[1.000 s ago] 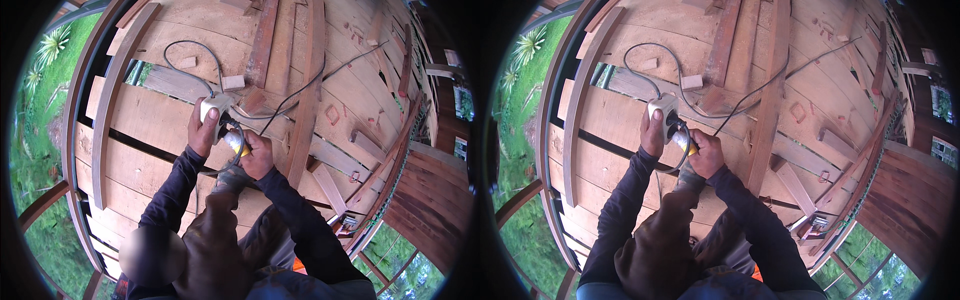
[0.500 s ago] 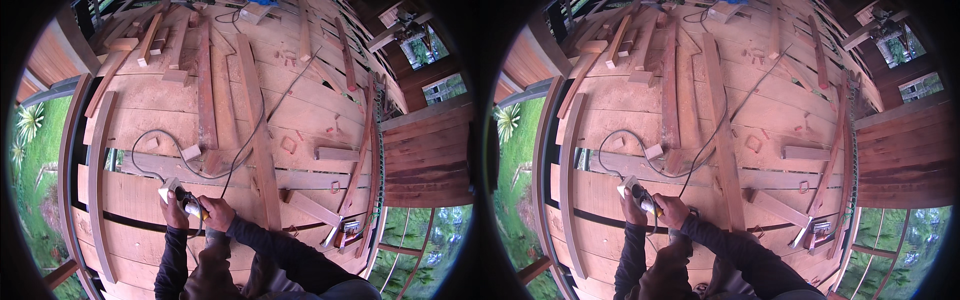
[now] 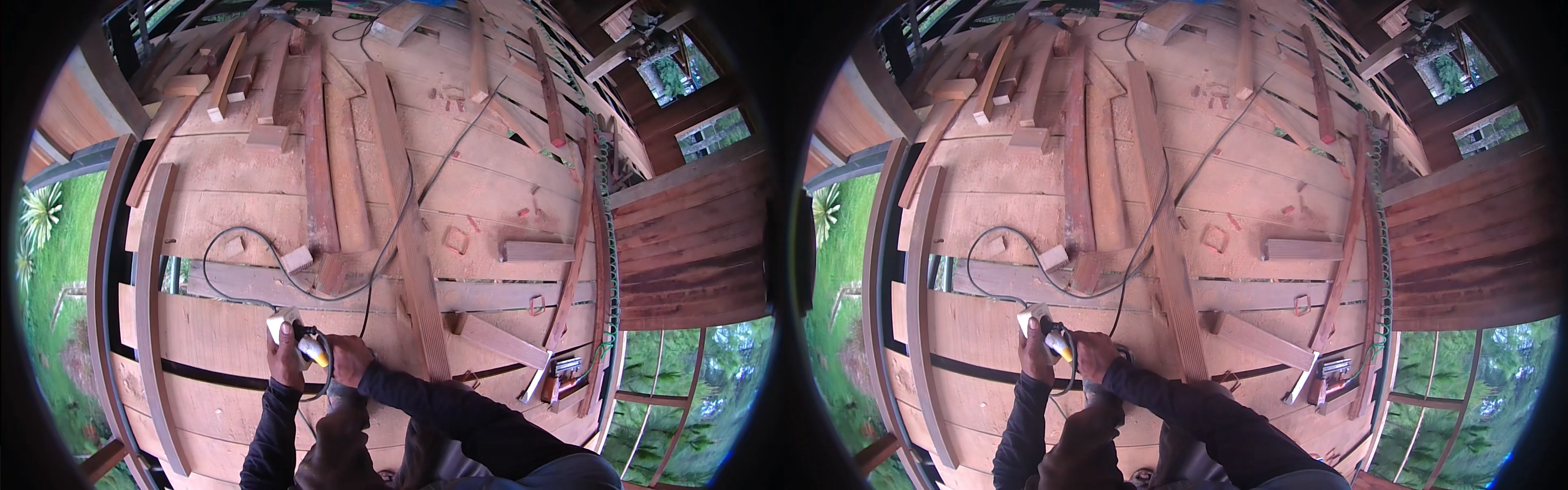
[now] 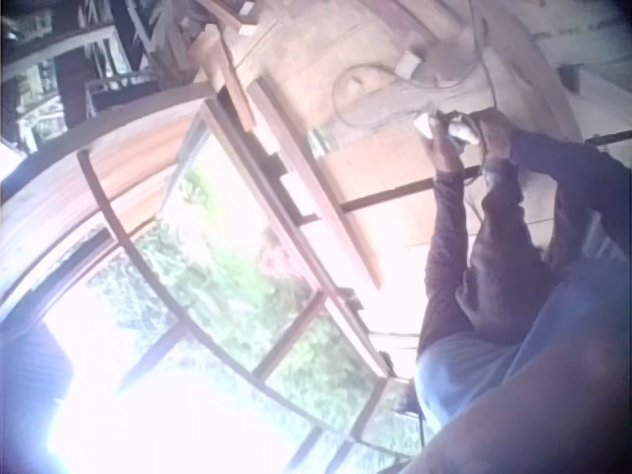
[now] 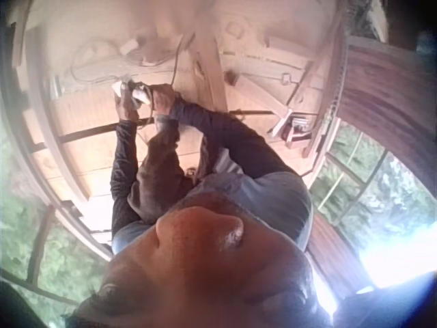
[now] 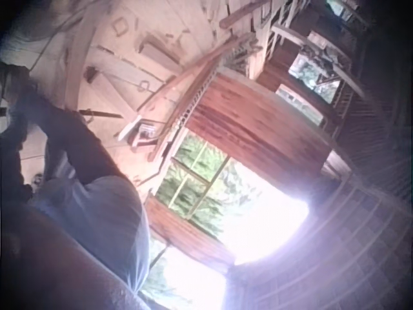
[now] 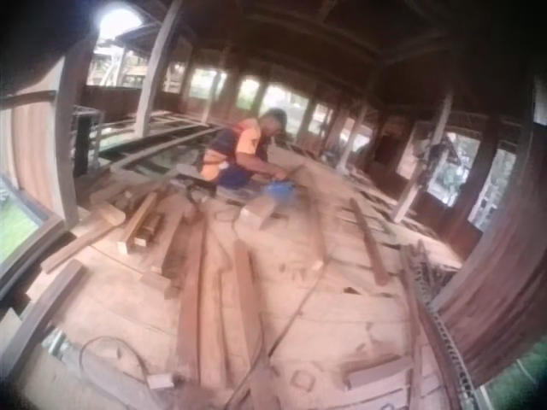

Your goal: The person measures a wooden plank with a tape measure and marks it with a pencil. They then use a try square to draw a straight line across the plank and pick up a hand saw.

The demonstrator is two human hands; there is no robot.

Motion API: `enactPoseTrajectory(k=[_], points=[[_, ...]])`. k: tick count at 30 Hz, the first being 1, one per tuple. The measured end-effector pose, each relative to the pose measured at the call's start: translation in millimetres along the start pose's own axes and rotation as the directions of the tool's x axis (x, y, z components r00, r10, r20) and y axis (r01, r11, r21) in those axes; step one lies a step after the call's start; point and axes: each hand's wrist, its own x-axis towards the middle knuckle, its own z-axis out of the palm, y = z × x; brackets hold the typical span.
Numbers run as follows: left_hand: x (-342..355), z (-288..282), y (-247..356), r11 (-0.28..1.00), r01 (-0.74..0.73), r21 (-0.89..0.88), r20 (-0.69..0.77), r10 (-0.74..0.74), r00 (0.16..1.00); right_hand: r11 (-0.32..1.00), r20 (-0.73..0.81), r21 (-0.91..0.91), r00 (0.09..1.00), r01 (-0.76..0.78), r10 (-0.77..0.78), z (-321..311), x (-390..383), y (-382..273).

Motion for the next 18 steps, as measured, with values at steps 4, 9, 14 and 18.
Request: enactPoseTrajectory(k=[4,9,14,18], points=[[-7.5,17.6,-5.3,0.996,0.089,-0.002,-0.006,-0.089,0.996,0.999,-0.032,-0.021,0.999,-0.041,0.040,19.6,-17.0,22.6],[-0.1,25.1,6.7,0.965,-0.086,0.249,0.129,0.055,0.990,0.962,0.005,0.202,0.983,-0.182,0.185,3.9,-12.7,15.5],[35.9,-27.6,21.1,0.943,-0.059,0.327,-0.107,0.099,0.989,0.992,-0.260,-0.126,0.965,-0.018,-0.015,-30.3,-24.6,42.7],[77.2,-126.4,56.1,0.778,-0.260,0.573,-0.329,0.508,0.796,0.918,-0.384,-0.258,0.904,-0.302,0.189,-57.9,-67.3,101.7]])
